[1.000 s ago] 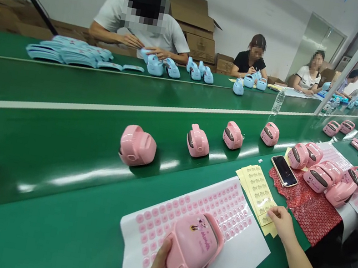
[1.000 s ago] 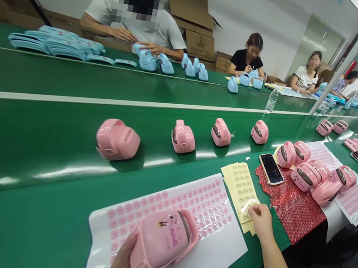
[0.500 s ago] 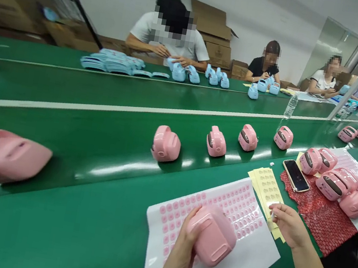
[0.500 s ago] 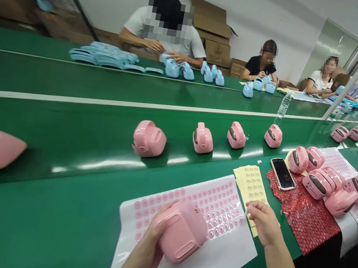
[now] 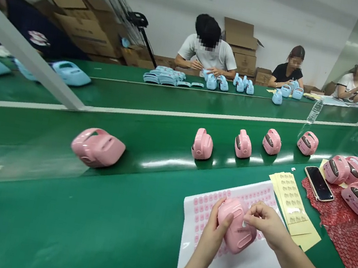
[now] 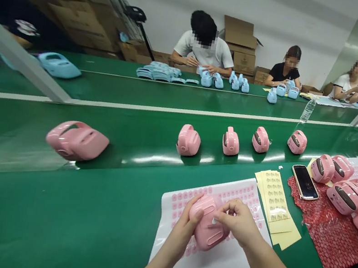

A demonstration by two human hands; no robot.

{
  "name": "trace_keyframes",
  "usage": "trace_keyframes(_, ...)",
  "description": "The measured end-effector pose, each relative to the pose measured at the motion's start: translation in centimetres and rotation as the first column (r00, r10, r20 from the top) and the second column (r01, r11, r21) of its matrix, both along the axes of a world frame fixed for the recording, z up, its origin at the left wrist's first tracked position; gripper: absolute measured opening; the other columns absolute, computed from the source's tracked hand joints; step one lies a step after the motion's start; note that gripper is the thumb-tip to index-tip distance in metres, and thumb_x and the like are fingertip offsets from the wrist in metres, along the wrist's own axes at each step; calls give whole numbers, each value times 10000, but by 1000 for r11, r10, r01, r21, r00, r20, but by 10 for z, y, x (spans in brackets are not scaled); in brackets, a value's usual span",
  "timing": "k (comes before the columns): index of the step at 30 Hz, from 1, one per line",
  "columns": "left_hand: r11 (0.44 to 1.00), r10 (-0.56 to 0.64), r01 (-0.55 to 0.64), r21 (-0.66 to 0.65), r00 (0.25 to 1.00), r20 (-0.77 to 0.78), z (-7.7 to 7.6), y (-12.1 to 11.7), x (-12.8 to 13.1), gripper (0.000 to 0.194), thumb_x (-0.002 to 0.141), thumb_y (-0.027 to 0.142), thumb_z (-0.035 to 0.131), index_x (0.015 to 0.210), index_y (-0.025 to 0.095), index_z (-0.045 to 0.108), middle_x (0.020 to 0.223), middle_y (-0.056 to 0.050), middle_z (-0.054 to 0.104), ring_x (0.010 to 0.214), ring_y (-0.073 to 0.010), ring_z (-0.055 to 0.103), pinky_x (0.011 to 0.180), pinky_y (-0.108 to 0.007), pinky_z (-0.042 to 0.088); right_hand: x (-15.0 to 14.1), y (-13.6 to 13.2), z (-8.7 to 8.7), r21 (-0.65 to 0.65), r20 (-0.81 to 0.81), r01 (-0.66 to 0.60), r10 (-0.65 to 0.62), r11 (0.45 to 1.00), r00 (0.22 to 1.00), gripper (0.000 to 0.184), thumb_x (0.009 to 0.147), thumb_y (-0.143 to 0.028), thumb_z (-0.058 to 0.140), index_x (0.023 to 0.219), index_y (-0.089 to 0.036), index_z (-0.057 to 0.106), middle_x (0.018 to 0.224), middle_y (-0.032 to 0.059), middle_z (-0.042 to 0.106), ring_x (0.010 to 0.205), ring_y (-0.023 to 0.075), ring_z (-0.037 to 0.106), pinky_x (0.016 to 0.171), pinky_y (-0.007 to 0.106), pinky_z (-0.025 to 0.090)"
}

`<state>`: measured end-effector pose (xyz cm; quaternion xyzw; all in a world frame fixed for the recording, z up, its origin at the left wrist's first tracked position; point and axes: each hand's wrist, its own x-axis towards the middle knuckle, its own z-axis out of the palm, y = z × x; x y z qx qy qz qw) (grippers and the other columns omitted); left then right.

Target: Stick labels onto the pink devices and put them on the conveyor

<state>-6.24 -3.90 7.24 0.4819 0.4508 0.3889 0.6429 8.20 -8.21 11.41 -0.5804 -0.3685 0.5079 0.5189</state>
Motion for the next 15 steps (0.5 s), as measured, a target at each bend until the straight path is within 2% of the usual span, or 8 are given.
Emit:
trace_keyframes(6, 1000, -3, 4, -17, 1000, 24, 1, 0, -2, 655, 677, 559, 603, 1200, 194, 451, 1335, -138, 433, 1228, -316, 376, 999, -412, 291, -4, -5, 3, 36, -45, -10, 12, 999, 999, 243, 569, -389, 710, 540, -181, 588, 649, -21, 451, 608, 120, 437, 584, 266, 360)
trace_keyframes(12, 999, -23, 22, -24, 999, -25, 5, -1, -1, 736, 668, 612, 568, 1235, 173, 400, 1340, -157, 416, 1221, -312, 383, 991, -399, 304, -3, -7, 5, 48, 60, -63, 60, 997, 996, 229, 648, -398, 642, 612, -191, 552, 642, -28, 449, 573, 108, 403, 557, 257, 335)
trace_keyframes(15, 999, -25, 24, -25, 998, -54, 7, -2, -1, 749, 663, 618, 562, 1241, 170, 396, 1325, -156, 436, 1203, -310, 410, 971, -389, 337, -4, -10, 8, 54, 172, -111, 101, 992, 980, 146, 668, -313, 618, 679, -197, 529, 609, -45, 443, 555, 101, 378, 547, 248, 322)
